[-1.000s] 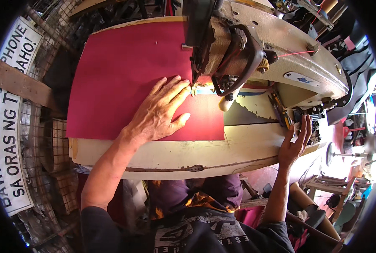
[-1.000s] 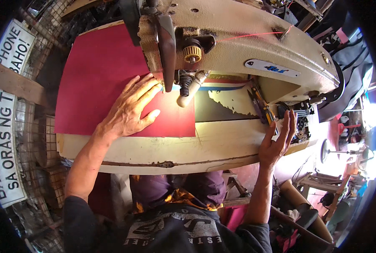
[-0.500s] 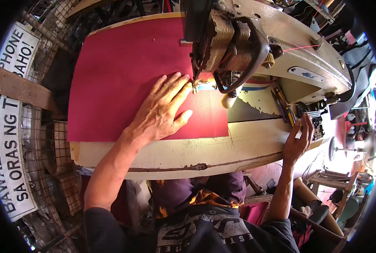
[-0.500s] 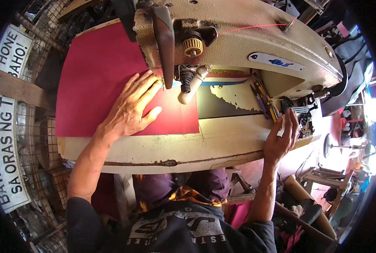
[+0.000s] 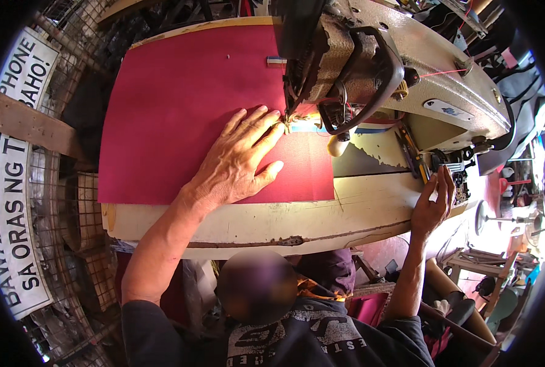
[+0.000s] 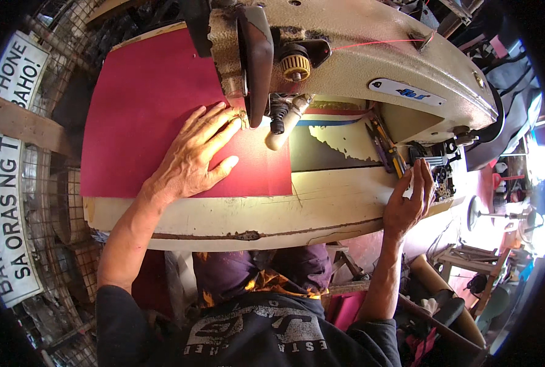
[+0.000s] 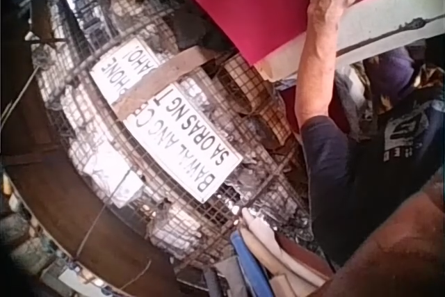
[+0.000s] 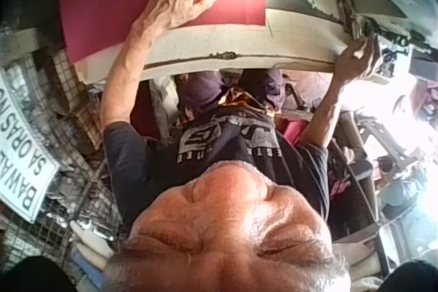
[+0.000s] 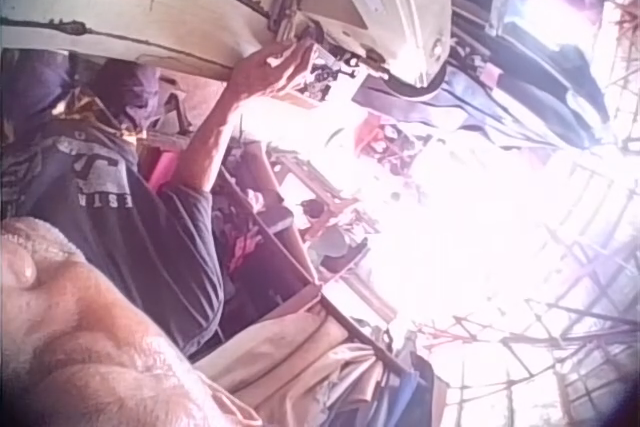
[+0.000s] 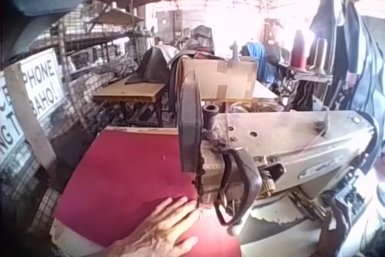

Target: Sewing straps and finishing a pink fabric bag using an industrial sewing machine.

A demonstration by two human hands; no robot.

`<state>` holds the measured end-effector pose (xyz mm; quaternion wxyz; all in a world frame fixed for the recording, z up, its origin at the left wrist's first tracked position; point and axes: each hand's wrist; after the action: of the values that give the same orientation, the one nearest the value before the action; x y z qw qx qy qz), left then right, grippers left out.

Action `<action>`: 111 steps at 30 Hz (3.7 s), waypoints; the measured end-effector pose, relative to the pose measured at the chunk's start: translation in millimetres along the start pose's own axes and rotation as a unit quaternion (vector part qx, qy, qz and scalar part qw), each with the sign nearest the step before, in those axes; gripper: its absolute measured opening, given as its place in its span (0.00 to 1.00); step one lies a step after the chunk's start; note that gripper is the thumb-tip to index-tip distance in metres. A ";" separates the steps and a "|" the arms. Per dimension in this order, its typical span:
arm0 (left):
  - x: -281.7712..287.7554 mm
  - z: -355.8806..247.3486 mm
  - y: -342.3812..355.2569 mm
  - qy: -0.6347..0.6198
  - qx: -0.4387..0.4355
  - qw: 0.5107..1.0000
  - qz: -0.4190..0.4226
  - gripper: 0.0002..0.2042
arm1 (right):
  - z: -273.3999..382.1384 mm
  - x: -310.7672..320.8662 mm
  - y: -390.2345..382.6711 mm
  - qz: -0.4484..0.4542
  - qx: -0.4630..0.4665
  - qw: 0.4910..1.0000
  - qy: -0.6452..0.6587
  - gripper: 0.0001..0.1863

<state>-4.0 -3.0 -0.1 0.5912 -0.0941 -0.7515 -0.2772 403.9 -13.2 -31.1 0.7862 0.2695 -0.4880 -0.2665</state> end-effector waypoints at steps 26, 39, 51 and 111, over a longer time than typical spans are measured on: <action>-5.7 5.3 -0.6 -0.019 0.058 0.997 -0.038 0.40 | -204.5 59.7 346.7 0.210 0.303 0.889 -0.272 0.21; -5.8 4.4 0.6 0.020 0.014 1.000 0.002 0.33 | -152.0 14.5 194.3 -0.211 -0.155 0.952 0.157 0.31; -7.1 18.4 3.3 0.106 0.092 0.990 0.002 0.32 | -253.1 52.4 299.0 0.022 0.162 0.986 -0.039 0.25; 40.5 58.3 -56.2 -0.469 0.109 0.874 0.061 0.04 | 271.9 -51.6 -21.5 0.481 0.057 0.797 0.361 0.17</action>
<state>-90.7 -26.4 12.3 0.1920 -0.1935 -0.9588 -0.0799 133.2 -37.8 24.9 0.9157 0.1209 -0.2495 0.2910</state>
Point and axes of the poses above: each hand's wrist, its own y-axis towards the middle knuckle, its own x-axis out of the back of the hand, z = x × y, and after that the axes turned 8 degrees about y, right-handed
